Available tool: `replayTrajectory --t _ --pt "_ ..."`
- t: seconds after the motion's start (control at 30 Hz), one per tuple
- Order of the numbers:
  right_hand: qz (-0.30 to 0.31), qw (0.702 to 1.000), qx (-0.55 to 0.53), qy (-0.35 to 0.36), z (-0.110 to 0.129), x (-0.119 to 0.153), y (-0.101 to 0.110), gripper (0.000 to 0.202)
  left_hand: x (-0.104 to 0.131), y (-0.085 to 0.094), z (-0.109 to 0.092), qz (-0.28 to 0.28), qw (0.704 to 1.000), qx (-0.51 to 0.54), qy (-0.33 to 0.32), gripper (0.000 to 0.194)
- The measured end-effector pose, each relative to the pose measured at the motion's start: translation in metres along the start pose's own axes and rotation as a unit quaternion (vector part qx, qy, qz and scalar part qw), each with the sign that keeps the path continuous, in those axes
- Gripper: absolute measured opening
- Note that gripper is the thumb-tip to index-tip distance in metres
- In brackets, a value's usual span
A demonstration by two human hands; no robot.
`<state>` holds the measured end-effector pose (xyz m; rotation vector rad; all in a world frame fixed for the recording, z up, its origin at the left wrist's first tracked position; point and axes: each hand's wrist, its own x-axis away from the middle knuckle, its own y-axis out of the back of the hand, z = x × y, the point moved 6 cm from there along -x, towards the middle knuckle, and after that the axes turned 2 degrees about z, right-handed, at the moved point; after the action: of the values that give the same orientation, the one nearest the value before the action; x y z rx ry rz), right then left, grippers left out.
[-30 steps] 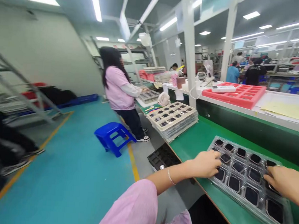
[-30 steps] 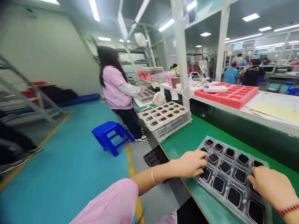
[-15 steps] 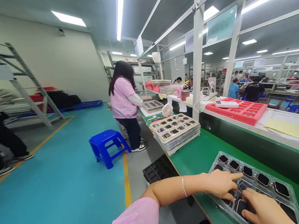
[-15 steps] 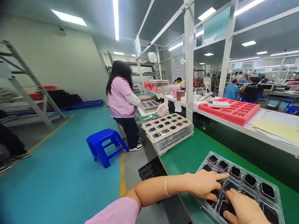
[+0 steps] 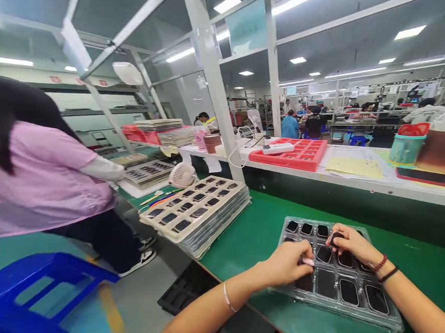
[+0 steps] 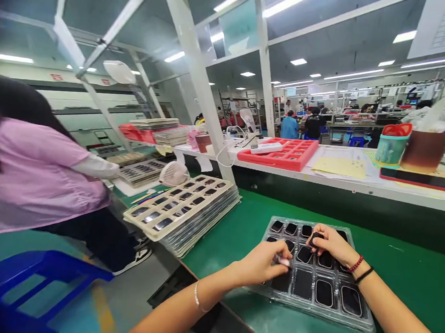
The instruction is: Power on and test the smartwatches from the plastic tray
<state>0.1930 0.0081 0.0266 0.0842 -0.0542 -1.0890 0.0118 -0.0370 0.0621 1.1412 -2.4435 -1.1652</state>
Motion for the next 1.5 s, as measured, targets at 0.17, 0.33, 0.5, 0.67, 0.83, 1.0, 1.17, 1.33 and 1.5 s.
replayTrajectory --t 0.17,0.33,0.5,0.67,0.83,1.0,1.17,1.33,1.5 --pt "-0.059 0.993 -0.102 0.026 -0.014 -0.005 0.013 0.03 -0.077 -0.003 0.03 -0.067 0.933 0.346 0.069 0.016" --pt "-0.123 0.982 -0.14 0.015 -0.02 -0.009 0.022 0.03 -0.101 -0.018 0.065 -0.062 0.856 0.499 0.119 0.024" --pt "-0.158 0.976 -0.148 -0.008 -0.021 -0.01 0.022 0.043 -0.091 -0.021 0.074 -0.046 0.853 0.51 0.103 0.038" --pt "-0.113 0.981 -0.156 0.018 -0.017 -0.007 0.02 0.043 -0.092 -0.022 0.068 -0.029 0.84 0.534 0.095 0.057" --pt "-0.082 0.988 -0.131 0.03 -0.014 -0.005 0.018 0.041 -0.091 -0.022 0.066 -0.027 0.86 0.504 0.077 0.064" --pt "-0.065 0.994 -0.077 0.04 -0.011 -0.005 0.014 0.038 -0.092 -0.024 0.07 -0.022 0.849 0.522 0.081 0.061" --pt "-0.115 0.985 -0.127 -0.01 -0.02 -0.006 0.018 0.039 -0.092 -0.026 0.071 -0.02 0.842 0.532 0.089 0.043" --pt "-0.119 0.99 -0.076 0.004 -0.017 -0.007 0.017 0.042 -0.092 -0.022 0.069 -0.061 0.897 0.431 0.08 0.05" --pt "-0.089 0.996 0.005 0.029 -0.013 -0.008 0.012 0.042 -0.093 -0.024 0.069 -0.055 0.919 0.385 0.071 0.042"
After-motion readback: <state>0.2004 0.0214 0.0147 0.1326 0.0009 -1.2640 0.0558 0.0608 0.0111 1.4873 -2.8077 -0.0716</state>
